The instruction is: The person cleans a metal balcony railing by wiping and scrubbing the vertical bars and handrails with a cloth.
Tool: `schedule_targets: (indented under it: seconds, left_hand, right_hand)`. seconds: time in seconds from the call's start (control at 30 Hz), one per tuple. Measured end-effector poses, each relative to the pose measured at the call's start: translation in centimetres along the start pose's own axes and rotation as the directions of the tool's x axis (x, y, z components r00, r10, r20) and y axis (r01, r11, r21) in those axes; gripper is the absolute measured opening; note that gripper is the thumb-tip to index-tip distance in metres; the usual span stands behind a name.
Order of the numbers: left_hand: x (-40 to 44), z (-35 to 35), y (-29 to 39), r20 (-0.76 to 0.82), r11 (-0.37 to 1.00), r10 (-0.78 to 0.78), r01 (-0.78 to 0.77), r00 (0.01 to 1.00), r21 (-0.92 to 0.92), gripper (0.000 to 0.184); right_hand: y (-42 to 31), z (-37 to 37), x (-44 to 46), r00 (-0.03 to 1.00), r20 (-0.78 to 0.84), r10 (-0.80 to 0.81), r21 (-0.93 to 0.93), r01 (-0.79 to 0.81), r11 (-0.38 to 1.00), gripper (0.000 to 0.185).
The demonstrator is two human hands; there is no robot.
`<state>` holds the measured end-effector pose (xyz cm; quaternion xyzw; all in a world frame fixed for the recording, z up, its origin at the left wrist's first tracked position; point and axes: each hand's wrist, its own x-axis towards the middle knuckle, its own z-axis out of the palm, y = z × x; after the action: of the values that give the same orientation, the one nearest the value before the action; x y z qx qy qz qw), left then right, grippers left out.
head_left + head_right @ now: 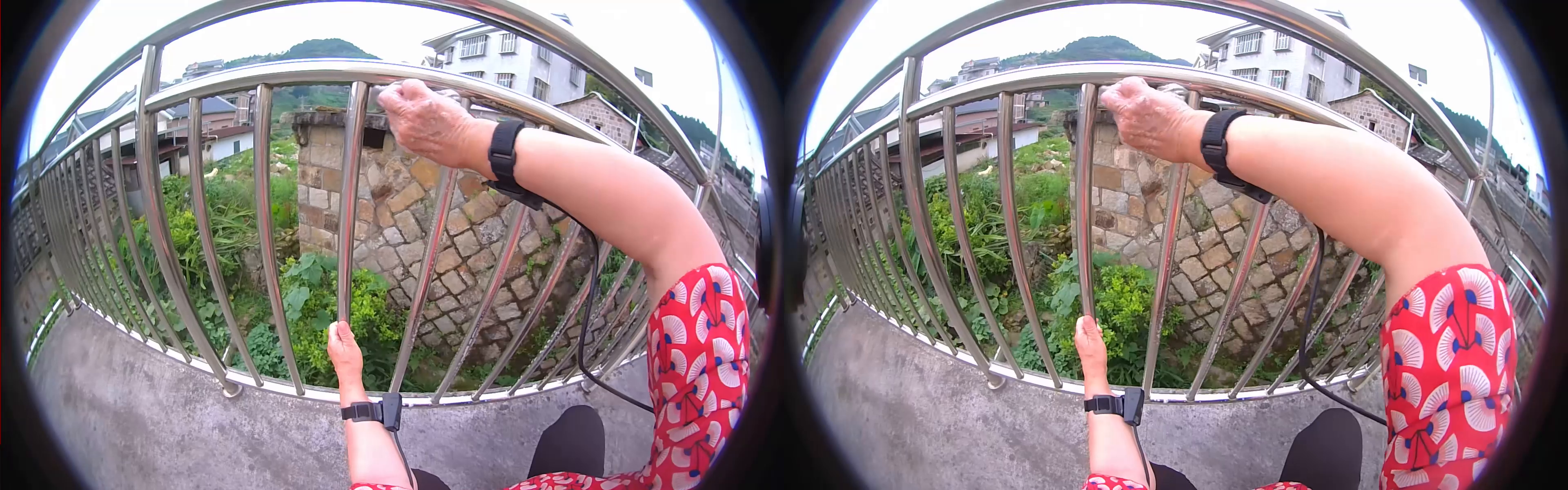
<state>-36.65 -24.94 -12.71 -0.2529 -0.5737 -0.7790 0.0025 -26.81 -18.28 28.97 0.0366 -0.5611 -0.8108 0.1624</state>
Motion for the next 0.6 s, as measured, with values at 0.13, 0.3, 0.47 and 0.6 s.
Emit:
schedule_targets:
  seconds: [0.13, 0.3, 0.47, 0.6]
  left_hand:
    - [0.2, 0.2, -0.8, 0.004, 0.999, -0.020, 0.020, 1.000, -0.032, 0.052]
    - [0.0, 0.1, -0.1, 0.000, 1.000, -0.005, 0.005, 1.000, -0.030, 0.053]
    - [0.1, 0.0, -0.3, -0.009, 1.000, 0.020, -0.020, 1.000, -0.008, 0.053]
    - [0.2, 0.1, -0.5, 0.006, 1.000, 0.015, -0.015, 1.000, -0.004, 0.050]
  right_hand:
    - [-0.7, -0.2, 2.0, 0.996, -0.068, 0.052, -0.008, -0.053, 0.999, 0.019]
    - [0.0, -1.7, 0.3, 0.983, 0.153, 0.103, 0.142, -0.125, 0.982, 0.017]
    - [1.3, -2.2, -4.0, 0.952, 0.095, 0.290, 0.292, -0.305, 0.907, 0.016]
    - [1.5, -1.3, -4.2, 0.972, 0.007, 0.236, 0.334, -0.225, 0.915, 0.017]
